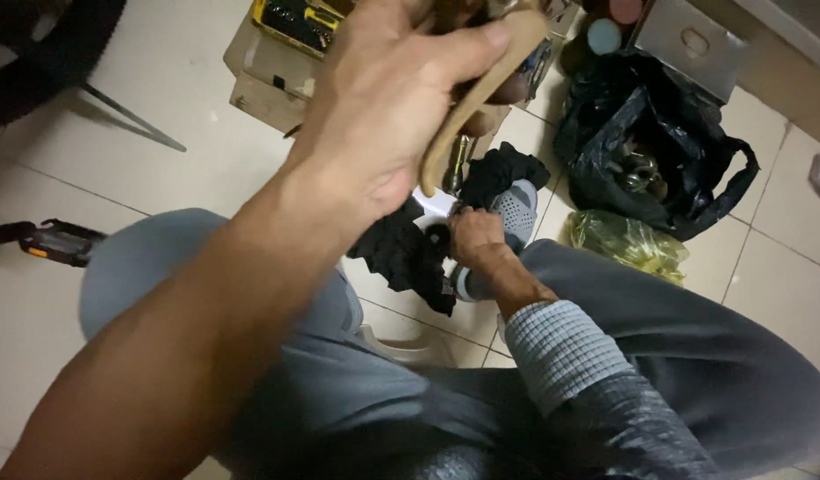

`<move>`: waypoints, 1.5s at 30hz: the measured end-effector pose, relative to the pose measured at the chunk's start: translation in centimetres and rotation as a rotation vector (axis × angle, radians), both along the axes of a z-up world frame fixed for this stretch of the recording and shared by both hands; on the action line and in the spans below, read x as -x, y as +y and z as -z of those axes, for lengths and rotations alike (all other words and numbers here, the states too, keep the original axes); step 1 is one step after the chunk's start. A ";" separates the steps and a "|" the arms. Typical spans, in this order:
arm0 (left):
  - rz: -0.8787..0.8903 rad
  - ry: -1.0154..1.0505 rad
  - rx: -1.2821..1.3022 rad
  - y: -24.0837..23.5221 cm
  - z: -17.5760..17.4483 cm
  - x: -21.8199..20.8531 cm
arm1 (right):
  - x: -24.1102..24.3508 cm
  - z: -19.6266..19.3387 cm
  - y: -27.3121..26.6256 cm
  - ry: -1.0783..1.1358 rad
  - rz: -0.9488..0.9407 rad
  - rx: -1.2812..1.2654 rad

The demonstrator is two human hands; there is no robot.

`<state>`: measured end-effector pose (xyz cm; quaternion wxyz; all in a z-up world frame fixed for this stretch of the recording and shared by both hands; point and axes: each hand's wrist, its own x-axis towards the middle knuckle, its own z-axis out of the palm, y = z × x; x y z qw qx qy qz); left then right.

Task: The person uses a screwdriver to scrape a metal bicycle part, then scrubs it with a wire brush. They wipe the part with a black cloth and continue cleaning it thoroughly.

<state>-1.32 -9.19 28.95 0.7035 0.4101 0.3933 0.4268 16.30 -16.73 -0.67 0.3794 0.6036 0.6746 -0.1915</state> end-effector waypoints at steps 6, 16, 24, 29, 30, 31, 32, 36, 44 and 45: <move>0.087 0.002 -0.096 -0.8 -1.8 -1.9 | 1.1 1.9 -0.3 0.001 -0.140 -0.113; -0.009 -0.081 -0.055 -0.3 -3.7 -3.2 | -1.9 -3.0 3.5 0.329 -0.276 -0.509; -0.028 -0.398 0.084 0.9 -2.4 -2.4 | -4.4 -32.6 4.8 0.319 0.171 -0.057; -0.020 -0.356 0.027 1.3 -2.4 -1.4 | -6.5 -32.7 2.3 0.854 0.409 -0.067; -0.049 -0.361 0.050 1.4 -2.0 -1.5 | -6.3 -32.1 1.6 0.928 0.317 0.029; -0.047 -0.358 0.047 1.3 -2.1 -1.6 | -5.1 -33.1 1.1 0.931 0.317 0.026; -0.044 -0.387 0.039 1.3 -2.2 -1.7 | -3.9 -34.1 0.6 0.883 0.370 -0.102; -0.018 -0.439 0.073 0.7 -3.1 -2.3 | -4.3 -36.1 -0.7 0.749 -0.193 -0.569; 0.095 -0.580 0.020 1.6 -2.0 -2.6 | -7.1 -46.0 -5.0 0.602 -0.232 -1.020; 0.128 -0.591 0.019 1.6 -1.9 -2.5 | -7.8 -45.9 -5.4 0.608 -0.356 -1.075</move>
